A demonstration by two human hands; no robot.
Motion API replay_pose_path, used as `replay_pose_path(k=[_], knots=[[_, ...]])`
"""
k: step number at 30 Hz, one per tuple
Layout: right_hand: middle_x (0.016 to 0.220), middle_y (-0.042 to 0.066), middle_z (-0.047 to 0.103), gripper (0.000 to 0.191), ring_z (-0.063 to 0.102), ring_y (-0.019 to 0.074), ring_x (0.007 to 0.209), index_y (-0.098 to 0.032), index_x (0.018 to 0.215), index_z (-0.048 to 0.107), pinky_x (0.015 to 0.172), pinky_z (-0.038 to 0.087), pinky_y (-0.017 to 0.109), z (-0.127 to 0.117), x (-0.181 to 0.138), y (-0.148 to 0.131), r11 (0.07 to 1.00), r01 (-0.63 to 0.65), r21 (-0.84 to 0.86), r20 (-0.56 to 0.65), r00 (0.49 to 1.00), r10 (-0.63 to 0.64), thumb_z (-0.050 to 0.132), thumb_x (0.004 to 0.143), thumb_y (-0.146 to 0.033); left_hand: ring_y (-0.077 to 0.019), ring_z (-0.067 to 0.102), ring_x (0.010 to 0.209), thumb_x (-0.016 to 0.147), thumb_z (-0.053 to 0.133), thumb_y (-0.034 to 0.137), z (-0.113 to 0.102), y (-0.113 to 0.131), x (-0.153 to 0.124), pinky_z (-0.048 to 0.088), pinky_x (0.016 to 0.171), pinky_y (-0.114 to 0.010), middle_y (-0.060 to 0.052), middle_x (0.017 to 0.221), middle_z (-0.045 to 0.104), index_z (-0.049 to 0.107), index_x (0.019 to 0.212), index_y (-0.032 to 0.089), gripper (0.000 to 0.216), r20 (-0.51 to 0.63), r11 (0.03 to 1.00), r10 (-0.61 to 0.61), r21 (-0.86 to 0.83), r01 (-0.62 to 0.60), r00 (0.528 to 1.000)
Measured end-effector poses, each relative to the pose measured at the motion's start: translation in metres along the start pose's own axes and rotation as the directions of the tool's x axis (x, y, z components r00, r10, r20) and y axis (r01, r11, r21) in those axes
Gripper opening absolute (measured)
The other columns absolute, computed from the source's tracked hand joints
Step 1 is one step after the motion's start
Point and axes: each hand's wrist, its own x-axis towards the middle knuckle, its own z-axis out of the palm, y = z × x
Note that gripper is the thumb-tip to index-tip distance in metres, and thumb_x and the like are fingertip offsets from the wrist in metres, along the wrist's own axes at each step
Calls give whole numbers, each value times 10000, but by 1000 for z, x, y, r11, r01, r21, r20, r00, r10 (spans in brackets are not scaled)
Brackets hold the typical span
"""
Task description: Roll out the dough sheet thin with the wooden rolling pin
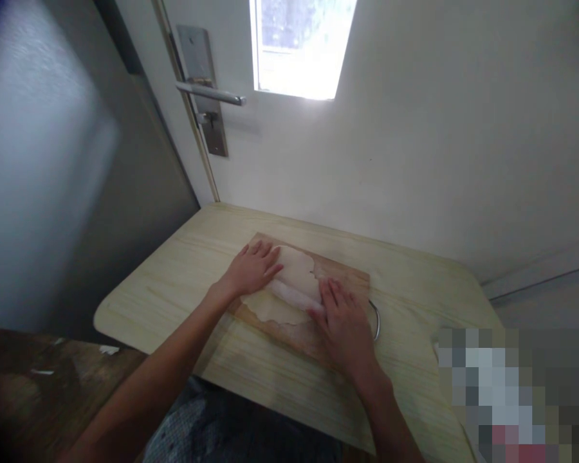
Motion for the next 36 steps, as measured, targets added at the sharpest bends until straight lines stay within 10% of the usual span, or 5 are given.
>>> replay_pose_path(k=[25, 36], knots=[[1257, 131, 472, 629, 381, 246, 1189, -75, 1351, 195, 928, 307, 379, 1, -82, -49, 988, 155, -2, -155, 976, -154, 361, 845, -410, -246, 283, 1254, 886, 256, 376, 0, 12, -117, 279, 997, -470, -114, 1348, 345, 368, 1265, 88, 489, -121, 998, 5, 64, 3, 993], [1332, 134, 375, 543, 317, 232, 1231, -96, 1251, 404, 945, 338, 408, -3, 16, -12, 992, 98, 78, 7, 995, -99, 233, 877, -451, -256, 253, 1266, 891, 199, 406, -4, 4, -53, 229, 999, -499, -97, 1370, 318, 296, 1314, 172, 492, -97, 993, -97, 51, 102, 991]])
